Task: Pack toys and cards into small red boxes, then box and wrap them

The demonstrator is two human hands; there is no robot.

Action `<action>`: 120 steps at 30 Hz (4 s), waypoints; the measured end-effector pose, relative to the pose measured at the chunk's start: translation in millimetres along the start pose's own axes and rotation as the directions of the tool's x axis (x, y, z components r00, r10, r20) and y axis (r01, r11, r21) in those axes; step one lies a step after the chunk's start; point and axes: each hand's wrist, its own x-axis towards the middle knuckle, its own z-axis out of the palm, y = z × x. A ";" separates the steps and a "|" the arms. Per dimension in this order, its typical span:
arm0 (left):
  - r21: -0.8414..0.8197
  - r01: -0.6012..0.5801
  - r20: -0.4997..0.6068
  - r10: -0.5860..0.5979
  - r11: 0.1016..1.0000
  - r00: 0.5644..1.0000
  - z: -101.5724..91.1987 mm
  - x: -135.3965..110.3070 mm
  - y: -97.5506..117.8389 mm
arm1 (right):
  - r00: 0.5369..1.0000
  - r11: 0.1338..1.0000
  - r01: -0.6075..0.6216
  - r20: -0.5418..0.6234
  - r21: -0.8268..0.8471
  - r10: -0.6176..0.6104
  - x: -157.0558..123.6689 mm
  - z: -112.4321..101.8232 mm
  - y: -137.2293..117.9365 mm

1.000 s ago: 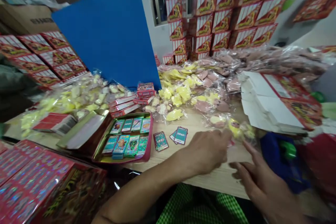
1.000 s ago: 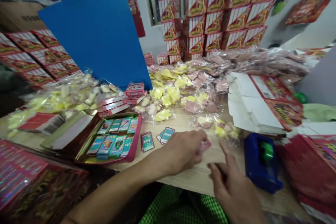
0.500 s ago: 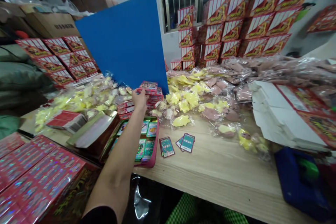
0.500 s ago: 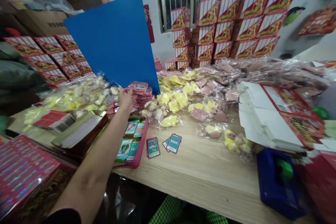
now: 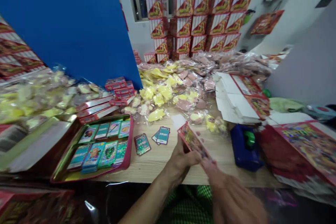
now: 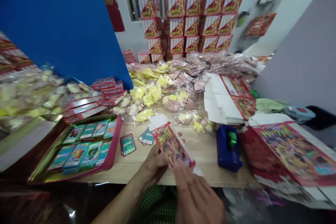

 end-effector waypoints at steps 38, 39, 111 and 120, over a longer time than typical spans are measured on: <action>0.665 -0.005 -0.360 0.326 0.747 0.874 -32.7 -60.1 -40.0 | 0.717 0.473 -0.686 0.407 0.552 0.566 -16.3 47.9 37.5; 0.636 0.005 -0.385 0.312 0.772 0.869 -32.2 -62.4 -39.1 | 0.731 0.497 -0.675 0.401 0.546 0.552 -14.5 46.1 38.2; 0.748 -0.615 0.649 0.469 -0.250 0.598 -8.9 -19.6 28.9 | 0.585 0.582 -0.773 -0.071 0.253 0.808 -34.7 -24.5 37.6; 0.732 -0.624 0.662 0.502 -0.273 0.557 -6.8 -17.9 25.6 | 0.719 0.289 -0.618 0.376 0.731 0.584 36.5 19.0 7.0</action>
